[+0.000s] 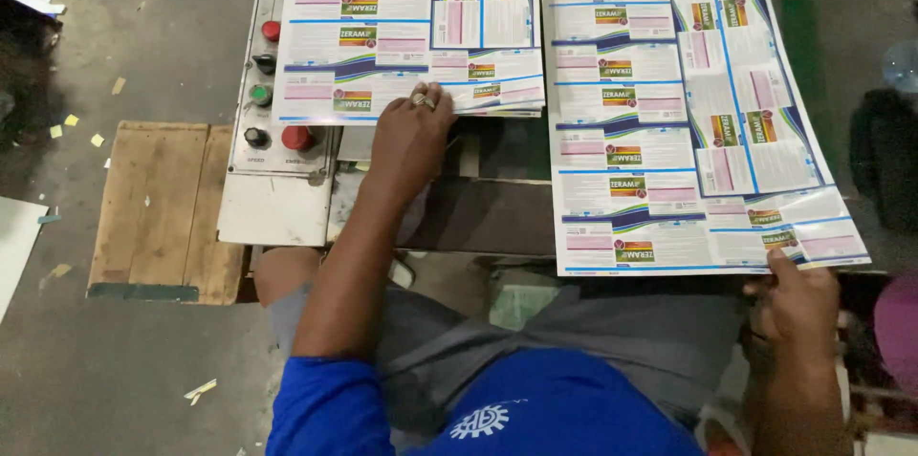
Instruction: The person sits on the floor and sorts through a stack of printed paper sheets. They pick up sheets, separate them, and place them into a pile on a nearby table.
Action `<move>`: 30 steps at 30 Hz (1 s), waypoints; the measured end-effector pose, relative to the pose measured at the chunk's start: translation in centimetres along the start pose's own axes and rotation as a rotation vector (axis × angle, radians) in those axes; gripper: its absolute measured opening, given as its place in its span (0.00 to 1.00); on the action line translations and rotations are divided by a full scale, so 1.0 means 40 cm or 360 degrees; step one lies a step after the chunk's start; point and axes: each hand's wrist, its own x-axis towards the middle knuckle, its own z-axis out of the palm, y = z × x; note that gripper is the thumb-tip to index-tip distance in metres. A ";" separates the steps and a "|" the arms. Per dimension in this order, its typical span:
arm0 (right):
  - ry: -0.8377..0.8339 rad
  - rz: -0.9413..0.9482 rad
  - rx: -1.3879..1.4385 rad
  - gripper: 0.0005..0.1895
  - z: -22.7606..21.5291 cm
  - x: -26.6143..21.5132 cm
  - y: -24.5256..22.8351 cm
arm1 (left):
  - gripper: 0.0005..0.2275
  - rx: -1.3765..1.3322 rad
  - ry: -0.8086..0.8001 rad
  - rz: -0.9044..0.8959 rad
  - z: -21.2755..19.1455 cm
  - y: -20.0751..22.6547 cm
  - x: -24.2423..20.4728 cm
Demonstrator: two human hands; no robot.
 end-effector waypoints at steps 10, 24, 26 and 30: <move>-0.0162 0.0191 -0.0113 0.12 0.174 0.225 0.032 | 0.05 -0.0002 0.0153 -0.0055 -0.004 0.009 0.001; -0.0213 0.0274 0.0058 0.33 0.356 0.211 -0.067 | 0.05 -0.0241 0.0263 -0.0439 -0.009 0.004 0.011; -0.0330 0.0264 0.0006 0.32 0.408 0.147 -0.058 | 0.05 -0.0302 0.0422 -0.0252 -0.032 0.049 0.012; -0.0769 0.0298 -0.0166 0.29 0.549 0.012 -0.118 | 0.08 -0.0493 0.0509 0.0213 -0.066 0.150 0.014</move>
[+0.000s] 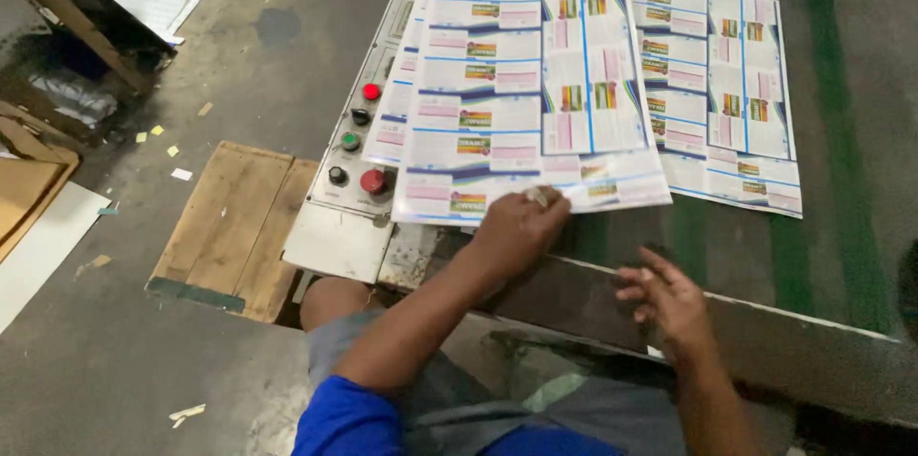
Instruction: The person sits on the floor and sorts through a stack of printed paper sheets. They pick up sheets, separate them, and place them into a pile on a nearby table.
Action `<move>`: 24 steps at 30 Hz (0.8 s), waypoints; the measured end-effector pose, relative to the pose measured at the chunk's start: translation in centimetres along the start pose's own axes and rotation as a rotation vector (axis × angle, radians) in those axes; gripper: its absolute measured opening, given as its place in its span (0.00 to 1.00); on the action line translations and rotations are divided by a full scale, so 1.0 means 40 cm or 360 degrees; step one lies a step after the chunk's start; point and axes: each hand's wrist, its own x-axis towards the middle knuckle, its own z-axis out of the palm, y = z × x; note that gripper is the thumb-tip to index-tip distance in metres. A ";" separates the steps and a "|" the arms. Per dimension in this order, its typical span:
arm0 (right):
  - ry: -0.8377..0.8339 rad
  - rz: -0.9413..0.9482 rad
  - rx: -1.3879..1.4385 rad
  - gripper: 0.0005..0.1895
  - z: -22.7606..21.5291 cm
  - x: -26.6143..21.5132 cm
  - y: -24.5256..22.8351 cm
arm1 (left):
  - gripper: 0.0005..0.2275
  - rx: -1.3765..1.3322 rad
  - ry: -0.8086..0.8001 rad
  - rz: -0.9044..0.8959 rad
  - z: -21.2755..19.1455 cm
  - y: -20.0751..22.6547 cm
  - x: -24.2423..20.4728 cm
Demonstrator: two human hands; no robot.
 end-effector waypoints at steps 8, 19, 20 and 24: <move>-0.0416 0.0043 0.0508 0.17 0.054 0.056 0.064 | 0.11 -0.0131 -0.0574 0.0046 0.097 0.087 -0.062; 0.0498 -0.0190 0.0415 0.13 -0.255 -0.045 0.089 | 0.18 0.0282 -0.0518 -0.0398 0.046 -0.139 -0.052; 0.0491 -0.0238 0.0406 0.14 -0.309 -0.049 0.126 | 0.25 0.0293 -0.0507 -0.0436 0.034 -0.145 -0.043; 0.0616 -0.0199 0.0370 0.14 -0.472 -0.086 0.244 | 0.45 0.0423 -0.0640 -0.0469 0.043 -0.182 -0.048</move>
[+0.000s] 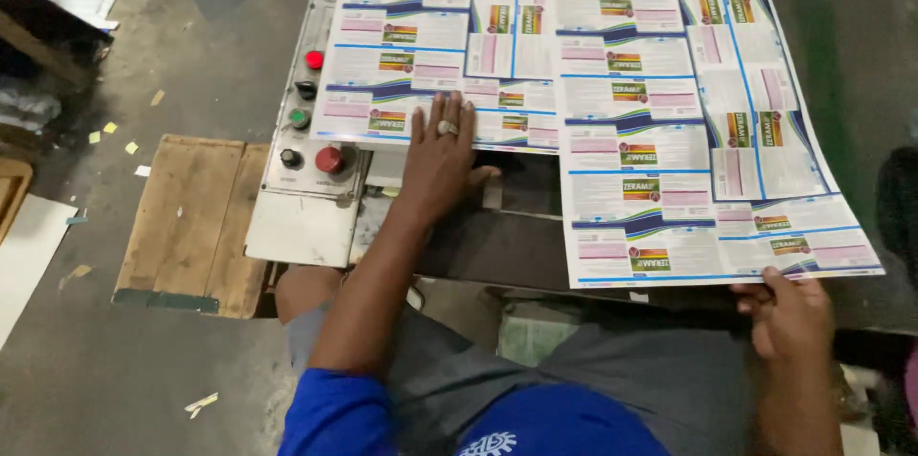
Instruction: The person sits on the floor and sorts through a stack of printed paper sheets. They pick up sheets, separate them, and place them into a pile on a nearby table.
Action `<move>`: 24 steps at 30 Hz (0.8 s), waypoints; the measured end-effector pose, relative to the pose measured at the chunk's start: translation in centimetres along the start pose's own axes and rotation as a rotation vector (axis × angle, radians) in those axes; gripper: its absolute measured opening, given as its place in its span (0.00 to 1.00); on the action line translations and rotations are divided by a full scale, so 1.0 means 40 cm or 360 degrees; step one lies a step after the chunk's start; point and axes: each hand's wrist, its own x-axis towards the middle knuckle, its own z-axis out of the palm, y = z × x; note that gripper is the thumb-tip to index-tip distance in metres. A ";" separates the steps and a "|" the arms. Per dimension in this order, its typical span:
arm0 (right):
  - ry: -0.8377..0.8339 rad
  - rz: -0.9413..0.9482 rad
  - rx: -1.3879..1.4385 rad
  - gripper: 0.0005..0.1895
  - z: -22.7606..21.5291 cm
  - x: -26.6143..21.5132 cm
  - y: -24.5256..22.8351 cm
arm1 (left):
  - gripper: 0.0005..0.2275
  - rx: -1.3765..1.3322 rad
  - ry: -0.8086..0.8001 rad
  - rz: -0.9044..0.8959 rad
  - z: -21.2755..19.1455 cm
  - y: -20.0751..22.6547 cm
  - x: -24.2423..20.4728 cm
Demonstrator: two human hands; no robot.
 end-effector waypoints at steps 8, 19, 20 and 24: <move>0.0051 0.0142 -0.0111 0.14 -0.035 -0.045 -0.010 | 0.31 0.0047 -0.0020 0.0029 -0.033 -0.008 -0.010; -0.0197 0.0057 -0.0197 0.13 0.213 0.154 -0.079 | 0.03 -0.0016 0.0232 0.0086 -0.059 -0.028 -0.016; -0.0189 0.0097 -0.0163 0.12 0.229 0.180 -0.087 | 0.03 -0.0059 0.0303 0.0083 -0.062 -0.026 -0.018; -0.0130 0.0174 -0.0207 0.16 0.256 0.201 -0.120 | 0.03 -0.0225 0.0443 -0.0032 -0.083 -0.017 -0.016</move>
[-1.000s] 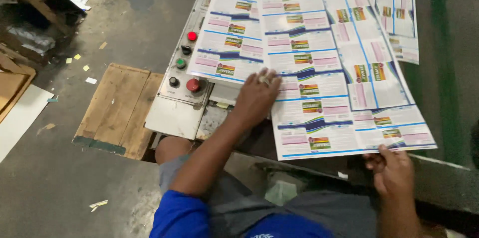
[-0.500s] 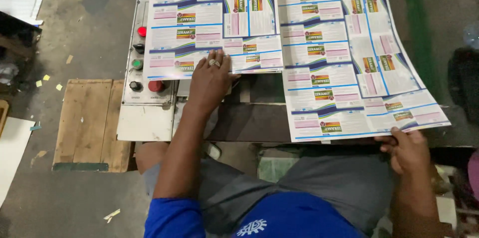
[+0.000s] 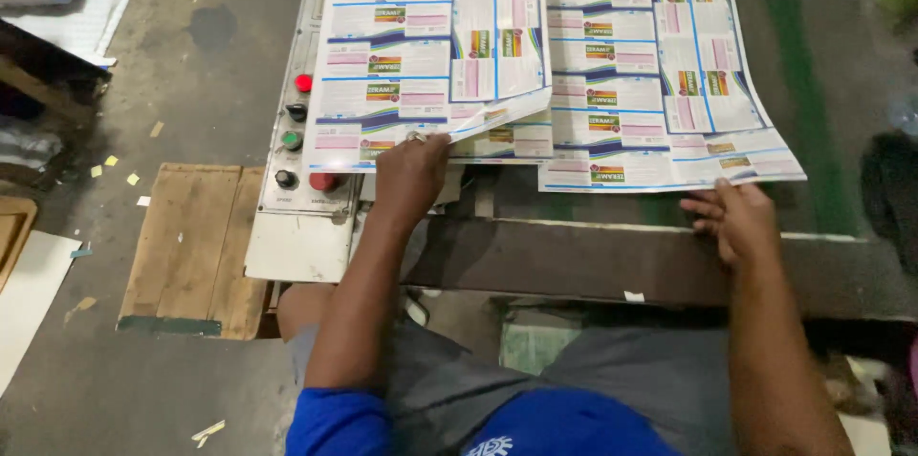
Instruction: The person sits on the floor and sorts through a stack of printed paper sheets. They pick up sheets, separate them, and place them into a pile on a nearby table.
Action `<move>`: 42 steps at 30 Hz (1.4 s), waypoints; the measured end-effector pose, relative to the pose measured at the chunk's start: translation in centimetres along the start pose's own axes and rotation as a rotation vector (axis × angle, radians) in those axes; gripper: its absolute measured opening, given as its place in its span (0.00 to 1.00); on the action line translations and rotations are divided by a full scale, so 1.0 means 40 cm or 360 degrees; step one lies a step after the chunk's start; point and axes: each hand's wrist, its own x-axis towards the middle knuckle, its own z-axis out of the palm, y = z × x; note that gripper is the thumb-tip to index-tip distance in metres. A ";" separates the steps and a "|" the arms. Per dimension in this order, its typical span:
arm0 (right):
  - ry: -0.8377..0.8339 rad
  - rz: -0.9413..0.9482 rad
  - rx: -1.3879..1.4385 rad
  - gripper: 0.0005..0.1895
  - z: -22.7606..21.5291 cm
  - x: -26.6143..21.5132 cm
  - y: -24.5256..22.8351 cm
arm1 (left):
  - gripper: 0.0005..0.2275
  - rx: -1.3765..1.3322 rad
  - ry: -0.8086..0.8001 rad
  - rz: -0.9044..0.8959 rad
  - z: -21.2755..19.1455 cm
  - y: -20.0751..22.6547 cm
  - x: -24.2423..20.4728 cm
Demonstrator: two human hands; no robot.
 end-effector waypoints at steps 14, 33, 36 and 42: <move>-0.0822 -0.0191 0.0152 0.29 0.131 -0.196 -0.087 | 0.14 -0.0218 0.0183 0.0452 0.002 0.145 -0.021; -0.0024 -0.0214 0.0214 0.15 0.074 -0.224 -0.018 | 0.16 -0.0023 -0.0158 0.0306 0.091 0.050 -0.037; 0.0069 -0.0282 -0.0327 0.12 -0.070 -0.221 0.034 | 0.27 0.0112 -0.0113 0.0156 0.062 0.017 -0.008; 0.0200 -0.0180 -0.0267 0.18 -0.175 -0.093 0.117 | 0.37 0.0292 -0.0377 -0.0006 0.116 -0.026 -0.022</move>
